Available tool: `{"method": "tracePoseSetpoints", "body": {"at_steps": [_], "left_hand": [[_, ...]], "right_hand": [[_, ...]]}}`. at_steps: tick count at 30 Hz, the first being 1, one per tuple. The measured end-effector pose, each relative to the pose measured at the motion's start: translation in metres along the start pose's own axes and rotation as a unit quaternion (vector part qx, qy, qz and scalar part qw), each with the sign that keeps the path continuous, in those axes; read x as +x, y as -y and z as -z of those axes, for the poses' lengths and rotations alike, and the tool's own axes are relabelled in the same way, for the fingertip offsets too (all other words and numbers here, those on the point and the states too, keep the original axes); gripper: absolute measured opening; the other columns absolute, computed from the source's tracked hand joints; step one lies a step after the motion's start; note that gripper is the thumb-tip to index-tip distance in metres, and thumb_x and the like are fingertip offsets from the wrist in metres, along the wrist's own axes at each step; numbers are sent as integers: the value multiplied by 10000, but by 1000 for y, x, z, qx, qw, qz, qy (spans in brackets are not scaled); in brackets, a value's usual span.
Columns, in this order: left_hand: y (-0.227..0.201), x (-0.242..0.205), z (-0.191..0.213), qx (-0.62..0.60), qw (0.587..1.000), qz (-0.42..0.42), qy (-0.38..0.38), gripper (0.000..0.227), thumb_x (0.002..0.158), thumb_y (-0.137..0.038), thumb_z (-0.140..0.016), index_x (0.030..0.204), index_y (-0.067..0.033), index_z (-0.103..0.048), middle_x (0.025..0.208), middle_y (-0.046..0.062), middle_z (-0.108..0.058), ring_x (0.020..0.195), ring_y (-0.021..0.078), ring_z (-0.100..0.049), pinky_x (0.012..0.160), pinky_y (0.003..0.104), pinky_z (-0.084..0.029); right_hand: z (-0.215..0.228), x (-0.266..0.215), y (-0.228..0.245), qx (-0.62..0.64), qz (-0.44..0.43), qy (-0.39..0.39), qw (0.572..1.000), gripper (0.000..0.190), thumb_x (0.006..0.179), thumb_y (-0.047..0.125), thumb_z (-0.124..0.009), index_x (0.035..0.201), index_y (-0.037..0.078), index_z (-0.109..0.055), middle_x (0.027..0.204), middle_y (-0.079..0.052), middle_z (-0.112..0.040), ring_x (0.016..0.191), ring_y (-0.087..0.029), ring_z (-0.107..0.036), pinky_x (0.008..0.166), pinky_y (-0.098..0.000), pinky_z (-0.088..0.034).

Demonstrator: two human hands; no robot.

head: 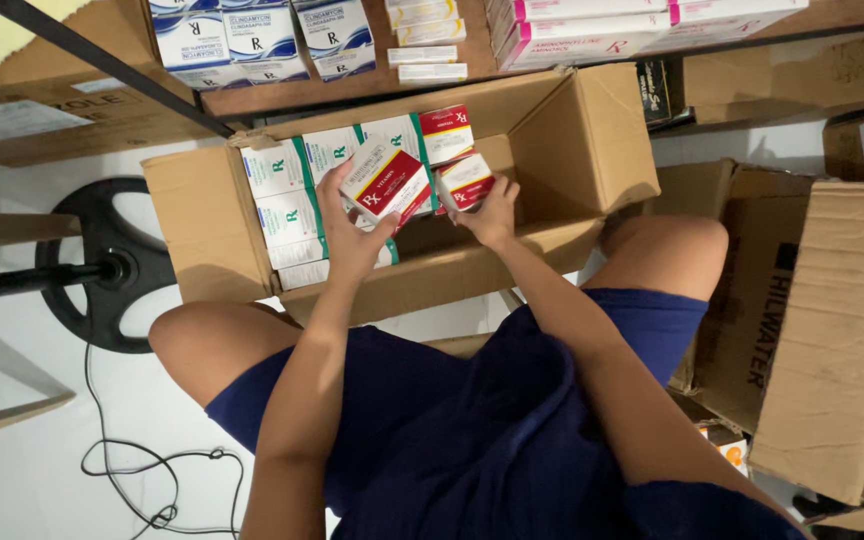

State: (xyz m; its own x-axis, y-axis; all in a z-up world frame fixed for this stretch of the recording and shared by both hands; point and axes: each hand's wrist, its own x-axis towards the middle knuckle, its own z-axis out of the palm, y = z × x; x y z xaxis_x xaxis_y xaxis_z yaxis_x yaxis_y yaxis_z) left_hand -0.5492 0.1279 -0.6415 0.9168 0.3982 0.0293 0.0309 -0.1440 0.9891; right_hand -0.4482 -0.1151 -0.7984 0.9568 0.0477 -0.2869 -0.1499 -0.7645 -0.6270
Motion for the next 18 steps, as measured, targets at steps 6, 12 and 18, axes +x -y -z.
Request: {"method": "tracePoseSetpoints", "body": {"at_steps": [6, 12, 18], "left_hand": [[5, 6, -1, 11, 1000, -8, -7, 900, 746, -45, -867, 1509, -144, -400, 1489, 125, -372, 1401, 318, -462, 1042, 439, -575], [22, 0, -9, 47, 998, -34, 26, 903, 732, -93, -879, 1496, -126, -399, 1483, 157, -388, 1391, 337, -462, 1018, 445, -570], [26, -1, -15, 67, 996, -38, 35, 921, 718, -119, -885, 1508, -122, -411, 1485, 180, -386, 1384, 349, -471, 1020, 439, -557]], "right_hand": [[-25, 21, -32, 30, 72, 3, 997, 1171, 612, 366, -1038, 1422, -35, -293, 1346, -271, -382, 1241, -418, -447, 1080, -478, -429], [-12, 42, -62, 251, 12, 158, 955, 917, 787, 360, -874, 1496, -11, -427, 1282, -230, -653, 1097, -298, -652, 938, -411, -559], [-15, 36, -44, 112, 79, 72, 988, 987, 752, 347, -925, 1488, 2, -364, 1325, -251, -612, 1201, -335, -620, 1007, -412, -503]]}}
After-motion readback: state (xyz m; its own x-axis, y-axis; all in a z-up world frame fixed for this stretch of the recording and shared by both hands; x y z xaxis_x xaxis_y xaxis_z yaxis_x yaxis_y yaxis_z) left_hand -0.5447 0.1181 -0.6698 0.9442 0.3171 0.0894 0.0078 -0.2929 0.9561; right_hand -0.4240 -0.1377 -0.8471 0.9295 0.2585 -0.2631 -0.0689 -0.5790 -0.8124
